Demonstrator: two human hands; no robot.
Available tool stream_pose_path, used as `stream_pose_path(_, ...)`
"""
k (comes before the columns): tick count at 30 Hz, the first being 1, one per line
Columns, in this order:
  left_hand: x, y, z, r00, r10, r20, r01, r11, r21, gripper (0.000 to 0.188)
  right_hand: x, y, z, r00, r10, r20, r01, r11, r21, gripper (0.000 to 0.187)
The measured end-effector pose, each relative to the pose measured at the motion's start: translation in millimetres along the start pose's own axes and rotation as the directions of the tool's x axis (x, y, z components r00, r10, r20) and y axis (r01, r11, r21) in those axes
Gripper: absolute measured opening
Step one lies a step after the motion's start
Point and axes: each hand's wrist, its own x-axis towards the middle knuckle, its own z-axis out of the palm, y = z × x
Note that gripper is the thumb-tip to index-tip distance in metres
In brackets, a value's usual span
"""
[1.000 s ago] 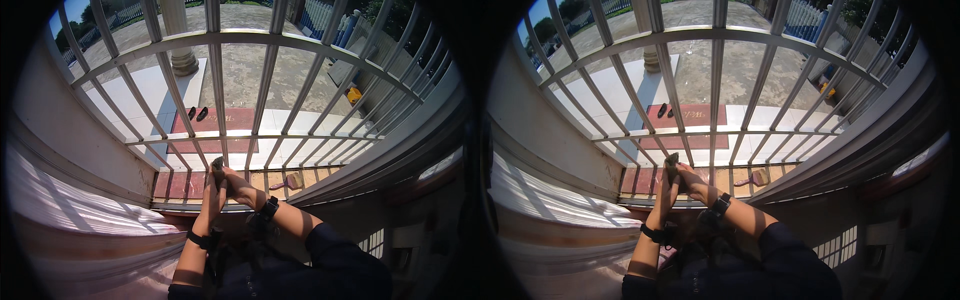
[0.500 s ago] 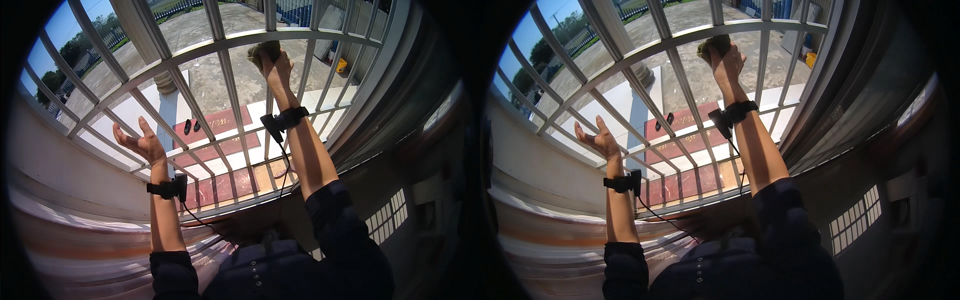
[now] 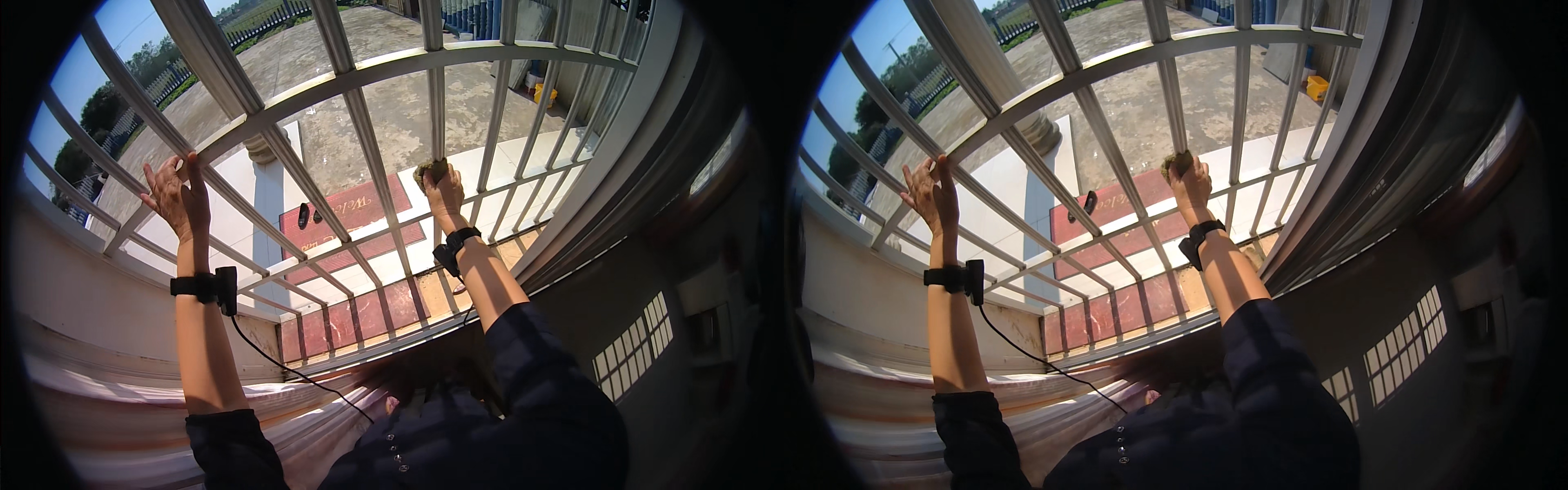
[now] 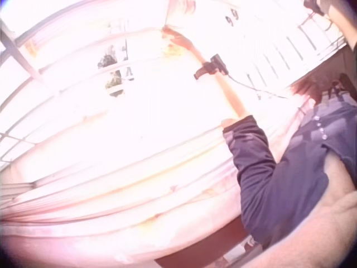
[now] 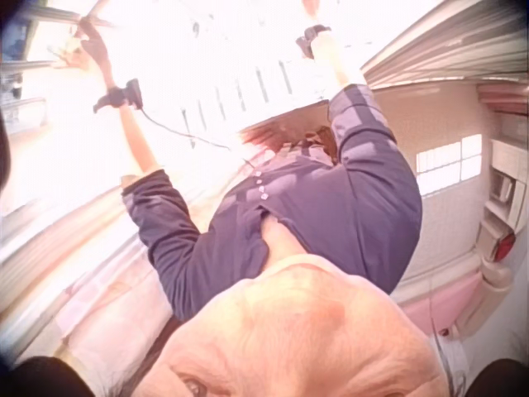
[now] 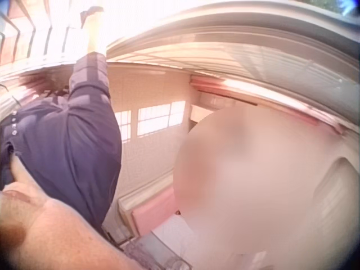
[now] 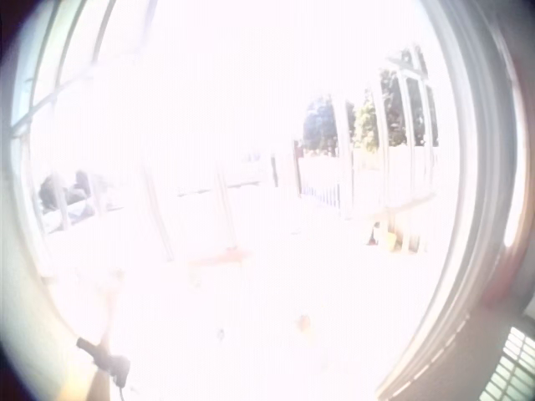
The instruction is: The person wipes a metal window grille with a cloth, moving methodically across vertical and horizontal bars. The person holds the grille with one hand while scrubbing with the other, covering multiple sections of the window frame.
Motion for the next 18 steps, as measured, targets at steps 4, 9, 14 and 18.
stream_pose_path(4, 3.6, -3.3, -4.6, 0.992, -0.023, 0.122, 0.019, 0.999, 0.037, 0.083, -13.5, 32.2, 22.0, 0.987, -0.14, -0.083, 0.147, 0.986, 0.081, 0.04)
stream_pose_path(9, 6.0, -4.4, -3.7, 0.985, -0.06, 0.162, 0.05, 0.996, 0.067, 0.088, 51.5, -64.4, -37.9, 0.907, -0.311, -0.283, 0.358, 0.925, 0.129, 0.04)
stream_pose_path(14, 3.4, -13.9, 2.4, 0.996, -0.009, 0.093, 0.001, 0.996, 0.085, 0.085, 94.4, -106.6, -69.0, 0.856, -0.409, -0.318, 0.462, 0.88, 0.111, 0.035)
stream_pose_path(18, 3.7, -22.2, 5.0, 0.996, 0.05, 0.075, -0.059, 0.991, 0.122, 0.078, 57.8, -25.8, -14.9, 0.797, -0.483, -0.362, 0.555, 0.823, 0.123, 0.03)
